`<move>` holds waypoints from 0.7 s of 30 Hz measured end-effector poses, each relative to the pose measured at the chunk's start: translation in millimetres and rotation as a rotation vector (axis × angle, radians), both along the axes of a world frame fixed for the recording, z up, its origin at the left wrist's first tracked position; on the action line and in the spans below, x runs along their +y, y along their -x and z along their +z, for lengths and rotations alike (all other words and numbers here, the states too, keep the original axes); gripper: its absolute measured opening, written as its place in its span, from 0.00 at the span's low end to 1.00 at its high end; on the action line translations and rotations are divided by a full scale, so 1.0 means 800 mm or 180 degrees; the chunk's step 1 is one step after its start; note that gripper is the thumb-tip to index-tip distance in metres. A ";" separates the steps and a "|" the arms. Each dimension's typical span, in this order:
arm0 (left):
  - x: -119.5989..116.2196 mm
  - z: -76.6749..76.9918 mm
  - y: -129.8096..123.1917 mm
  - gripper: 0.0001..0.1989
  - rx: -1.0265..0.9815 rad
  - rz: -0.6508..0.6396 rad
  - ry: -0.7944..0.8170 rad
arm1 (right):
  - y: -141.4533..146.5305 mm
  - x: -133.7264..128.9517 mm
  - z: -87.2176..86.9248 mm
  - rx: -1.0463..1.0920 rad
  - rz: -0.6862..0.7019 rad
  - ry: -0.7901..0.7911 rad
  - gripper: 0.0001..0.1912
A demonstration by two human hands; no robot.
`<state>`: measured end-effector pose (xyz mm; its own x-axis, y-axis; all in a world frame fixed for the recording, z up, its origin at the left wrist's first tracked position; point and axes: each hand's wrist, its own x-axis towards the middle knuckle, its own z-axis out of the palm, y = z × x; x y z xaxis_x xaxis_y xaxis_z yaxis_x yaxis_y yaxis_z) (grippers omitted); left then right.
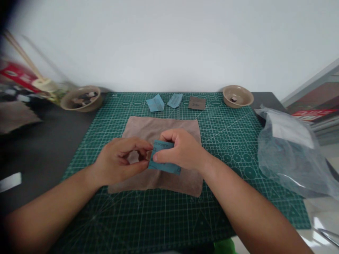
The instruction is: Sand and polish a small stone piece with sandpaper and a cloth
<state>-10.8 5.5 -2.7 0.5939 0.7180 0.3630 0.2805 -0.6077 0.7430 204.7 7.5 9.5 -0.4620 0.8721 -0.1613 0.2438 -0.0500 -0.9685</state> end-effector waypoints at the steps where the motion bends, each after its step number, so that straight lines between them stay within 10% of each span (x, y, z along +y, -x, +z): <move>1: 0.000 0.001 0.000 0.10 0.0000 -0.0019 -0.0019 | 0.000 0.000 0.000 0.0008 0.0017 0.0014 0.14; 10: -0.002 0.005 -0.003 0.08 0.0051 -0.0046 -0.0033 | 0.001 -0.001 -0.004 0.0221 0.0023 0.0235 0.15; 21: 0.003 -0.010 -0.004 0.09 0.0340 0.0250 -0.0349 | 0.014 -0.005 -0.009 -0.0601 -0.0189 -0.0748 0.13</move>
